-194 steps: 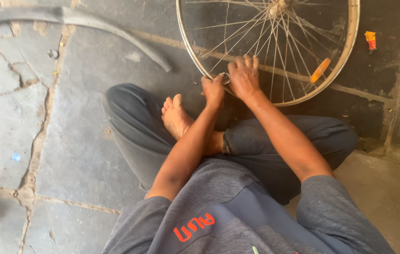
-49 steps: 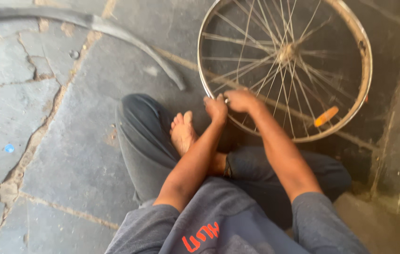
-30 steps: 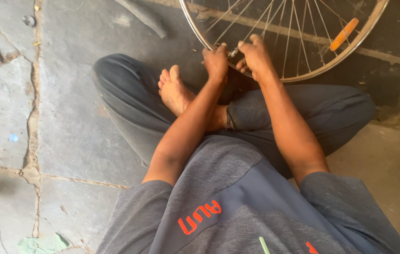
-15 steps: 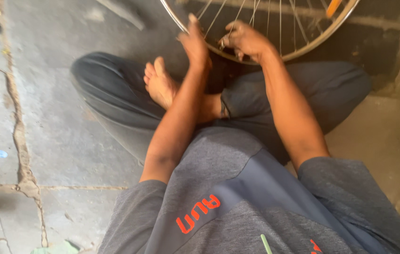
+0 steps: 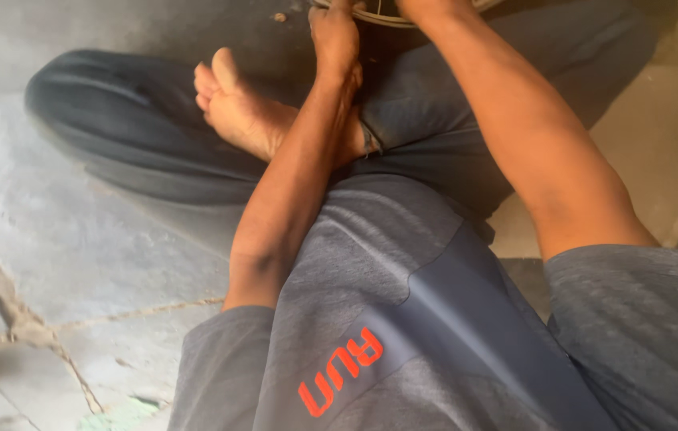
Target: The person sits on the floor and uses their hands to thread a spoke through the rim of a bicycle wheel, then threads a spoke nipple onto the end of the spoke and tightens it.
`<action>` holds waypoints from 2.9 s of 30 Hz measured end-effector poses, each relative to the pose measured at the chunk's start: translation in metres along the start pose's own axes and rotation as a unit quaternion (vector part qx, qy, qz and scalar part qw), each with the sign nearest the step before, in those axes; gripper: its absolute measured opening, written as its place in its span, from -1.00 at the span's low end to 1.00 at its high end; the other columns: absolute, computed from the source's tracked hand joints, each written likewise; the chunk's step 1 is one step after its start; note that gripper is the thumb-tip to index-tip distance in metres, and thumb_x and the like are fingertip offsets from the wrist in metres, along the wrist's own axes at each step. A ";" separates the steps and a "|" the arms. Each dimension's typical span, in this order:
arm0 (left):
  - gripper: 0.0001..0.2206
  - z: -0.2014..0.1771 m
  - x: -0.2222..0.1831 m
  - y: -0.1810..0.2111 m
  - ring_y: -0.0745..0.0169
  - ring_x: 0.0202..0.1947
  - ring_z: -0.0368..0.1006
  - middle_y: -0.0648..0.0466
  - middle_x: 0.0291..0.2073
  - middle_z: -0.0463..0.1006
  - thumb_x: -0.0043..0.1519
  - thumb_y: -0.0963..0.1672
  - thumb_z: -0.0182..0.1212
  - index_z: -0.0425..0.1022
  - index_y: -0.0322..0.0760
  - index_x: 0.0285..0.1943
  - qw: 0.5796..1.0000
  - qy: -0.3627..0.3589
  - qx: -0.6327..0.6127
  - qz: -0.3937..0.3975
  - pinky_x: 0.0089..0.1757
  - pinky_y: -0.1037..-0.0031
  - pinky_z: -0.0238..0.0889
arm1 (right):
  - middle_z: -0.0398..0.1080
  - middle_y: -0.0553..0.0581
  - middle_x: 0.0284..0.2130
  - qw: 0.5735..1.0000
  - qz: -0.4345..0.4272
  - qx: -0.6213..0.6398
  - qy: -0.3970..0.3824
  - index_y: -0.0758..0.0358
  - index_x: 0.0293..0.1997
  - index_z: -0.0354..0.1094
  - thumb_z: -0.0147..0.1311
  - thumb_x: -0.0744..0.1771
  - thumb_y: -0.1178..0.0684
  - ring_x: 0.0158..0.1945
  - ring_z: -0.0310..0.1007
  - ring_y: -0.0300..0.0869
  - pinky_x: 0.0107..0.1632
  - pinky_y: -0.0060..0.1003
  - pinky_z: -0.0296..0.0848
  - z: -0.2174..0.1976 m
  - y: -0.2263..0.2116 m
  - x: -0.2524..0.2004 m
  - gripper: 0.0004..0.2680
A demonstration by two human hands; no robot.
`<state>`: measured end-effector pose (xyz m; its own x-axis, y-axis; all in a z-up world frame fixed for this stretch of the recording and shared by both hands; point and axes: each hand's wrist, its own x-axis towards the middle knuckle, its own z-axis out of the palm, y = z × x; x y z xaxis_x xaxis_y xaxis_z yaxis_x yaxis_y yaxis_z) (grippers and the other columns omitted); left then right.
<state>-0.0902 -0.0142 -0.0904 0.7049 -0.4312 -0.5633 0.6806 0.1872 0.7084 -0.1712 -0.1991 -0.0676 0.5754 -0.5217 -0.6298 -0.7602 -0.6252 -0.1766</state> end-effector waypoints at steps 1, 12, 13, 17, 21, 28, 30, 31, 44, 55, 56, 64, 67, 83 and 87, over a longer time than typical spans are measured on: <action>-0.72 0.001 -0.007 0.004 0.08 -0.35 0.45 -0.11 -0.36 0.56 0.22 -0.10 0.23 0.50 -0.55 -0.17 0.999 -0.030 0.002 -0.034 -0.29 0.26 0.38 | 0.39 0.09 -0.52 1.000 0.010 -0.010 -0.007 0.32 -0.27 0.40 0.26 0.40 -0.04 -0.60 0.27 -0.26 -0.52 -0.31 0.30 0.001 0.007 -0.009 -0.78; -0.68 0.020 -0.014 -0.004 0.09 -0.29 0.45 -0.10 -0.29 0.56 0.24 -0.08 0.18 0.51 -0.56 -0.08 0.988 -0.094 -0.046 -0.116 -0.27 0.28 0.36 | 0.38 -0.04 -0.52 0.994 0.049 0.094 -0.038 0.25 -0.22 0.41 0.22 0.41 -0.02 -0.57 0.30 -0.33 -0.50 -0.37 0.39 -0.028 0.013 -0.014 -0.83; -0.67 0.018 -0.014 -0.006 0.07 -0.34 0.38 -0.14 -0.34 0.53 0.26 -0.09 0.17 0.52 -0.62 -0.13 0.990 -0.061 -0.033 -0.124 -0.28 0.26 0.30 | 0.37 -0.05 -0.52 0.987 0.058 0.148 -0.032 0.25 -0.22 0.41 0.21 0.41 -0.02 -0.57 0.30 -0.34 -0.50 -0.38 0.40 -0.034 0.018 -0.026 -0.84; -0.71 0.016 -0.007 0.003 0.14 -0.28 0.39 -0.12 -0.34 0.53 0.25 -0.13 0.16 0.47 -0.66 -0.19 0.994 -0.043 -0.081 -0.065 -0.17 0.29 0.30 | 0.37 -0.12 -0.52 0.940 0.077 0.316 0.105 0.24 -0.20 0.40 0.18 0.41 0.02 -0.55 0.34 -0.37 -0.50 -0.38 0.49 -0.035 0.004 -0.064 -0.87; -0.76 0.012 0.000 0.011 0.17 -0.25 0.44 -0.09 -0.33 0.55 0.24 -0.13 0.16 0.38 -0.53 -0.14 0.998 0.044 -0.036 -0.036 -0.10 0.36 0.29 | 0.37 -0.10 -0.53 0.939 0.069 0.322 0.099 0.23 -0.22 0.40 0.17 0.41 0.03 -0.57 0.33 -0.38 -0.51 -0.38 0.47 -0.023 -0.032 -0.081 -0.87; -0.69 -0.003 0.019 0.027 0.35 -0.50 0.13 0.12 -0.57 0.27 0.34 -0.20 0.23 0.20 -0.44 -0.42 0.972 -0.076 -0.171 0.144 -0.38 0.45 0.07 | 0.37 -0.06 -0.54 0.928 0.069 0.362 0.056 0.22 -0.26 0.41 0.16 0.40 0.05 -0.61 0.30 -0.39 -0.53 -0.39 0.43 -0.045 -0.050 -0.088 -0.88; -0.80 -0.003 0.019 0.035 0.37 -0.50 0.23 0.13 -0.56 0.34 0.28 -0.21 0.19 0.26 -0.36 -0.35 0.982 -0.025 -0.155 0.104 -0.34 0.49 0.18 | 0.37 -0.05 -0.55 0.909 0.055 0.403 0.094 0.21 -0.28 0.41 0.16 0.40 0.05 -0.62 0.29 -0.39 -0.53 -0.39 0.41 -0.042 -0.057 -0.093 -0.88; -0.90 -0.003 0.018 0.038 0.37 -0.50 0.32 0.14 -0.54 0.40 0.22 -0.22 0.16 0.32 -0.29 -0.29 0.988 0.026 -0.140 0.058 -0.30 0.51 0.29 | 0.37 -0.05 -0.55 0.896 0.041 0.427 0.113 0.21 -0.28 0.41 0.15 0.40 0.05 -0.62 0.29 -0.39 -0.54 -0.39 0.41 -0.039 -0.058 -0.098 -0.88; -0.93 -0.003 0.023 0.058 0.24 -0.61 0.31 0.07 -0.59 0.38 0.24 -0.22 0.07 0.29 -0.32 -0.28 0.977 0.030 -0.209 0.015 -0.43 0.38 0.24 | 0.48 0.12 -0.37 0.828 -0.148 0.541 0.011 0.44 -0.12 0.49 0.08 0.38 0.25 -0.54 0.27 -0.33 -0.48 -0.38 0.30 -0.045 -0.007 -0.124 -0.92; -0.77 -0.008 0.030 0.052 0.28 -0.50 0.37 0.05 -0.46 0.44 0.31 -0.10 0.04 0.29 -0.37 0.02 0.988 0.041 -0.143 0.037 -0.37 0.39 0.31 | 0.44 0.04 -0.53 0.929 0.030 0.324 0.175 0.34 -0.18 0.46 0.08 0.34 0.19 -0.55 0.43 -0.30 -0.47 -0.34 0.44 0.004 0.027 -0.061 -0.93; -0.77 -0.007 0.029 0.051 0.28 -0.50 0.37 0.05 -0.46 0.44 0.31 -0.10 0.04 0.29 -0.37 0.02 0.988 0.039 -0.142 0.035 -0.37 0.39 0.31 | 0.44 0.07 -0.55 0.950 0.002 0.267 0.165 0.38 -0.21 0.41 0.03 0.34 0.19 -0.57 0.50 -0.27 -0.48 -0.32 0.49 0.004 0.019 -0.062 -0.92; -0.75 -0.005 0.030 0.054 0.19 -0.47 0.46 0.04 -0.43 0.45 0.25 -0.14 0.13 0.25 -0.35 0.02 0.986 0.019 -0.160 0.040 -0.37 0.34 0.35 | 0.47 0.24 -0.42 0.928 -0.089 0.264 0.249 0.41 -0.18 0.40 0.15 0.42 0.08 -0.39 0.53 0.03 -0.32 -0.11 0.48 -0.026 -0.039 -0.104 -0.85; -0.75 -0.006 0.036 0.049 0.16 -0.47 0.47 0.01 -0.43 0.47 0.26 -0.14 0.13 0.25 -0.41 0.01 0.984 0.019 -0.164 0.072 -0.37 0.31 0.38 | 0.46 0.38 -0.30 0.910 -0.173 0.136 0.351 0.46 -0.09 0.37 0.18 0.38 0.15 -0.23 0.49 0.26 -0.20 0.08 0.42 -0.021 -0.053 -0.108 -0.86; -0.64 -0.007 0.028 0.062 0.03 -0.31 0.54 -0.18 -0.23 0.57 0.26 -0.10 0.15 0.27 -0.46 0.13 0.989 0.019 -0.144 0.038 -0.31 0.26 0.42 | 0.50 0.39 -0.08 0.918 -0.130 0.020 0.373 0.35 0.18 0.34 0.13 0.38 0.15 -0.10 0.51 0.26 -0.10 0.13 0.48 -0.014 -0.066 -0.099 -0.76; -0.62 -0.002 0.022 0.065 0.04 -0.33 0.53 -0.14 -0.24 0.54 0.23 -0.10 0.15 0.22 -0.42 0.13 0.989 0.029 -0.144 0.022 -0.36 0.29 0.39 | 0.51 0.45 -0.21 0.941 -0.067 0.054 0.327 0.38 0.25 0.29 0.13 0.35 0.12 -0.16 0.50 0.32 -0.13 0.18 0.45 -0.030 -0.081 -0.109 -0.67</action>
<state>-0.0303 -0.0101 -0.0575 0.7393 -0.3677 -0.5642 0.6723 0.4514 0.5868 -0.1633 -0.1094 0.0382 0.7036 -0.7106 -0.0034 -0.6741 -0.6658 -0.3198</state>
